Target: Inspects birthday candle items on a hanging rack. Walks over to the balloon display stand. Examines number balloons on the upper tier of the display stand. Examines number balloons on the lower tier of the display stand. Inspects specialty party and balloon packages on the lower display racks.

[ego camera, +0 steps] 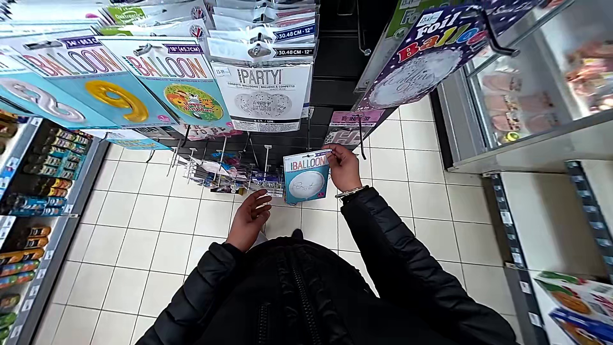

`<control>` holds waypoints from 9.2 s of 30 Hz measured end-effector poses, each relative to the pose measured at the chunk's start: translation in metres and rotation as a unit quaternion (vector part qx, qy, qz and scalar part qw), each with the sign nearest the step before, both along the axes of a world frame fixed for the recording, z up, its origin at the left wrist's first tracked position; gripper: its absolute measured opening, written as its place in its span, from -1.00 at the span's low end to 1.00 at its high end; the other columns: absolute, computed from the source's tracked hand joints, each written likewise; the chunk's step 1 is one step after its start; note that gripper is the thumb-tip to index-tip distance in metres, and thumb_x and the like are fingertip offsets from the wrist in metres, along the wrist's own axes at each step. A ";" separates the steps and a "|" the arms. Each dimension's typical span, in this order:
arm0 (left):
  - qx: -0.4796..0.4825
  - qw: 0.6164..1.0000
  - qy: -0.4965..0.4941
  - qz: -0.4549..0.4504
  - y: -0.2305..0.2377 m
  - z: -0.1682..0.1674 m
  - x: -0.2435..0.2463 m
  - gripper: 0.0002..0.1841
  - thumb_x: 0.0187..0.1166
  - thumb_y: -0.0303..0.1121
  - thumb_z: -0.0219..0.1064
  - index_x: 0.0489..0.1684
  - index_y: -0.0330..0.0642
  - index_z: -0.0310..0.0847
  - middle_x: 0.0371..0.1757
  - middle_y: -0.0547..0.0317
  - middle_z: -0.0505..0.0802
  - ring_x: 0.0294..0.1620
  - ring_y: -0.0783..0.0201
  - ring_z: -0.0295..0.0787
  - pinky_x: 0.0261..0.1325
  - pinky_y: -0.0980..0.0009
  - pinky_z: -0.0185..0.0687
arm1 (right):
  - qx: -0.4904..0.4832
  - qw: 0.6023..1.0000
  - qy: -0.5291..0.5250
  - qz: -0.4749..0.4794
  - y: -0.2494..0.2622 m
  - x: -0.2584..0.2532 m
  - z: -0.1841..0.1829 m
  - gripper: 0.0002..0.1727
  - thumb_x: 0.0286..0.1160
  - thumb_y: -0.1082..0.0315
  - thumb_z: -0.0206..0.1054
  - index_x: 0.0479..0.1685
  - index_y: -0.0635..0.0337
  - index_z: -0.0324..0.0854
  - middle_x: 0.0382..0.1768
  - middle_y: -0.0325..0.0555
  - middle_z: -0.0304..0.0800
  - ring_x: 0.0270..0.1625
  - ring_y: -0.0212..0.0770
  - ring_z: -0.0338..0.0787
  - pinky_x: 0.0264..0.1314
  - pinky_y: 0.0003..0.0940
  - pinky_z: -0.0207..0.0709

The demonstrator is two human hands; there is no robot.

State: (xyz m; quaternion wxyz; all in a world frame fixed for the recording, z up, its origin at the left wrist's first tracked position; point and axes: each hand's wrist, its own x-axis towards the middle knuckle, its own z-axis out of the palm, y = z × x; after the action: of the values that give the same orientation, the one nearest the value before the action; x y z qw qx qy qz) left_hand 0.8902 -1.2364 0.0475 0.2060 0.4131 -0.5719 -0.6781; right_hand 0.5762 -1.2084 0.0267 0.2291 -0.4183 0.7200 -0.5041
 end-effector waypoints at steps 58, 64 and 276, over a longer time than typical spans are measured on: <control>-0.059 0.969 0.126 -0.204 -0.072 0.088 -0.079 -0.59 0.88 -0.44 -0.12 0.64 -0.18 0.32 0.23 -0.23 0.80 0.07 -0.12 0.89 -0.01 -0.02 0.91 | -0.116 0.991 -0.015 -0.070 0.108 0.016 0.092 -0.67 0.68 0.44 0.21 0.34 0.21 0.63 0.03 -0.09 0.89 0.04 -0.22 0.88 0.09 -0.24 0.81; -0.060 0.966 0.134 -0.213 -0.068 0.096 -0.080 -0.59 0.89 -0.43 -0.16 0.63 -0.20 0.34 0.24 -0.23 0.80 0.05 -0.09 0.90 -0.04 0.02 0.92 | -0.121 0.989 -0.020 -0.080 0.114 0.021 0.093 -0.68 0.68 0.43 0.20 0.33 0.21 0.63 0.00 -0.11 0.89 0.00 -0.25 0.88 0.04 -0.27 0.81; -0.016 0.995 0.097 -0.011 -0.307 -0.036 0.232 -0.62 0.76 -0.59 0.07 0.52 -0.34 0.41 0.15 -0.09 0.85 0.05 0.13 0.87 0.10 0.14 0.82 | 0.036 0.966 -0.239 -0.090 -0.052 0.340 0.023 -0.34 0.54 0.46 0.37 0.69 0.04 0.34 0.37 0.01 0.70 0.22 -0.04 0.80 0.20 -0.10 0.74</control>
State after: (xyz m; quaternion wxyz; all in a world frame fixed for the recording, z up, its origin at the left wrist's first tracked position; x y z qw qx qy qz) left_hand 1.1218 -1.5431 0.0115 0.2594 0.3357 -0.5643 -0.7083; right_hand 0.9158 -1.2606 0.0500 0.3628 -0.2108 0.6970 -0.5815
